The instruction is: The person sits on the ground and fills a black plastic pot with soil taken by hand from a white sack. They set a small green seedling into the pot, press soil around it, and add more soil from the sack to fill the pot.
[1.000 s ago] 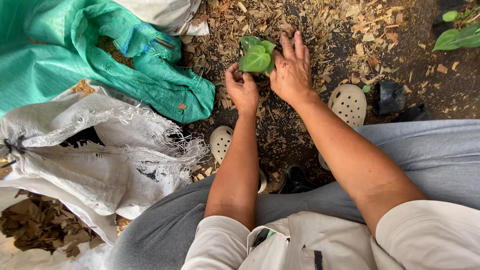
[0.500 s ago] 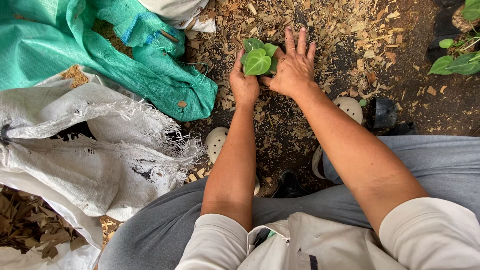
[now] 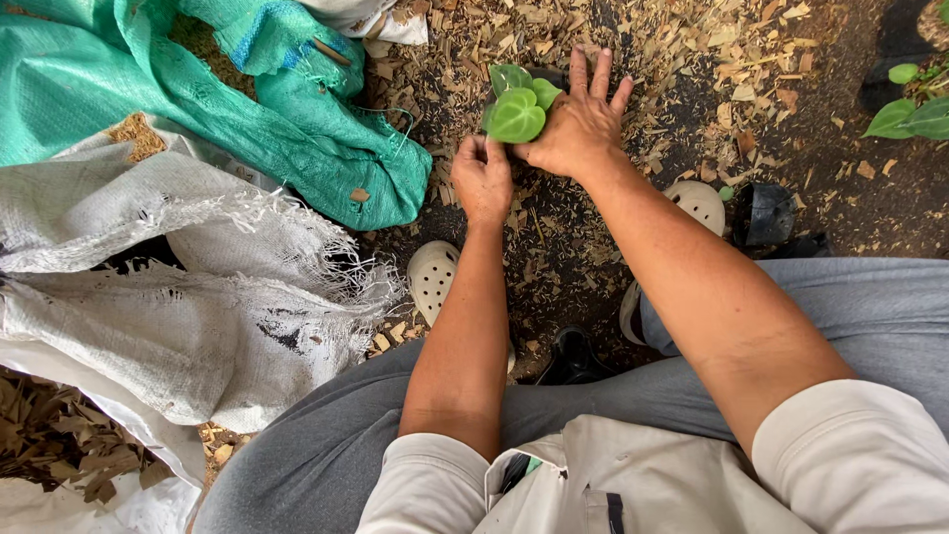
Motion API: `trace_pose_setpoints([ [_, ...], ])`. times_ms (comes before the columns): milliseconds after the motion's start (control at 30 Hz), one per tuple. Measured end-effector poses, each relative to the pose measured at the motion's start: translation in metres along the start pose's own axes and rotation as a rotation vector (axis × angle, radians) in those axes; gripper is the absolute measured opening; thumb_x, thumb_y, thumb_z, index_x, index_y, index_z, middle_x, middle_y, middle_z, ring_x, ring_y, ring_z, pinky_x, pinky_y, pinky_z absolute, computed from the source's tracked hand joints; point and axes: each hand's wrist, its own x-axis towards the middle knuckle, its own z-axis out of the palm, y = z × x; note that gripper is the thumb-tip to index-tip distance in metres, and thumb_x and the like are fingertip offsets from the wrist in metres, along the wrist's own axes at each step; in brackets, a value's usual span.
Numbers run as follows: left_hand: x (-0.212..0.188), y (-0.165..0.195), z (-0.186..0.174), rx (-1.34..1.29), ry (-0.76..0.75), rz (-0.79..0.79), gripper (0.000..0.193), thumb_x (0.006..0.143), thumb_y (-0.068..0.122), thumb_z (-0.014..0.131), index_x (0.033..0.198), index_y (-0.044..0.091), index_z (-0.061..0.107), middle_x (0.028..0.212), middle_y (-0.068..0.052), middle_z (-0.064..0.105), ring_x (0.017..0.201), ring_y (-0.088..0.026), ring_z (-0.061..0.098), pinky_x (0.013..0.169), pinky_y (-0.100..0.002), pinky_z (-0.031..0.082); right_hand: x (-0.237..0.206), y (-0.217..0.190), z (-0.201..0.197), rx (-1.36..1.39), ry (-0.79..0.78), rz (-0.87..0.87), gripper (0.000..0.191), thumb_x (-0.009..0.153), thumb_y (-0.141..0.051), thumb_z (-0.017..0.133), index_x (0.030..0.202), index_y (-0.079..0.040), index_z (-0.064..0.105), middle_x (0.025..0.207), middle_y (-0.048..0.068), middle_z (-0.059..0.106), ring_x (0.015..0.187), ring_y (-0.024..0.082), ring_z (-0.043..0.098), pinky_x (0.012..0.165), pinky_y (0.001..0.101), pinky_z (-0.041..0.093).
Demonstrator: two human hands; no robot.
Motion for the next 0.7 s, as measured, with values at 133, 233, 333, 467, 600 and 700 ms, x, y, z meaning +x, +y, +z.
trace_pose_setpoints([
  [133,0.000,-0.009,0.002,-0.139,-0.069,0.133,0.029,0.104,0.016,0.057,0.078,0.003,0.055,0.070,0.000,0.057,0.065,-0.011,0.048,0.060,-0.030,0.047,0.000,-0.008,0.002,-0.022,0.062,0.017,0.098,0.067,-0.055,0.075,0.154,-0.023,0.045,0.165,0.026,-0.002,0.148,0.051,-0.017,0.112,0.0802,-0.005],
  [233,0.002,-0.009,0.004,-0.196,-0.080,0.170,0.027,0.105,0.014,0.058,0.080,0.004,0.055,0.073,0.001,0.055,0.068,-0.008,0.046,0.061,-0.029,0.044,0.000,-0.012,0.000,-0.030,0.047,0.043,0.086,0.072,-0.047,0.075,0.150,-0.021,0.050,0.166,0.028,-0.006,0.149,0.050,-0.021,0.112,0.0817,-0.007],
  [333,0.004,-0.006,0.004,-0.224,-0.103,0.068,0.027,0.104,0.015,0.056,0.079,0.005,0.054,0.070,0.002,0.055,0.062,-0.007,0.045,0.056,-0.026,0.043,0.002,-0.014,-0.001,-0.002,-0.003,0.082,0.083,0.074,-0.044,0.079,0.146,-0.012,0.054,0.171,0.025,-0.009,0.152,0.048,-0.021,0.112,0.0831,-0.005],
  [467,0.005,-0.007,0.003,-0.234,-0.055,0.054,0.023,0.101,0.014,0.061,0.082,0.004,0.055,0.072,0.003,0.056,0.062,-0.006,0.046,0.055,-0.024,0.042,0.002,-0.007,0.002,0.009,-0.013,0.044,0.089,0.072,-0.044,0.082,0.149,-0.011,0.053,0.174,0.024,-0.010,0.155,0.048,-0.019,0.115,0.0817,-0.002],
  [600,0.002,-0.011,0.001,-0.260,-0.026,0.057,0.022,0.103,0.015,0.058,0.085,0.003,0.054,0.073,0.002,0.055,0.063,-0.007,0.046,0.056,-0.025,0.041,-0.004,-0.004,0.013,0.176,0.040,-0.007,0.110,0.071,-0.064,0.081,0.158,-0.013,0.037,0.169,0.024,-0.010,0.152,0.048,-0.017,0.113,0.0813,0.000],
  [700,0.000,-0.012,0.003,-0.214,-0.010,0.085,0.022,0.103,0.016,0.056,0.086,0.003,0.056,0.076,-0.001,0.059,0.068,-0.009,0.051,0.062,-0.026,0.046,-0.002,-0.012,0.016,0.213,0.068,0.036,0.108,0.073,-0.072,0.076,0.159,-0.019,0.036,0.169,0.023,-0.008,0.153,0.049,-0.015,0.116,0.0811,0.001],
])
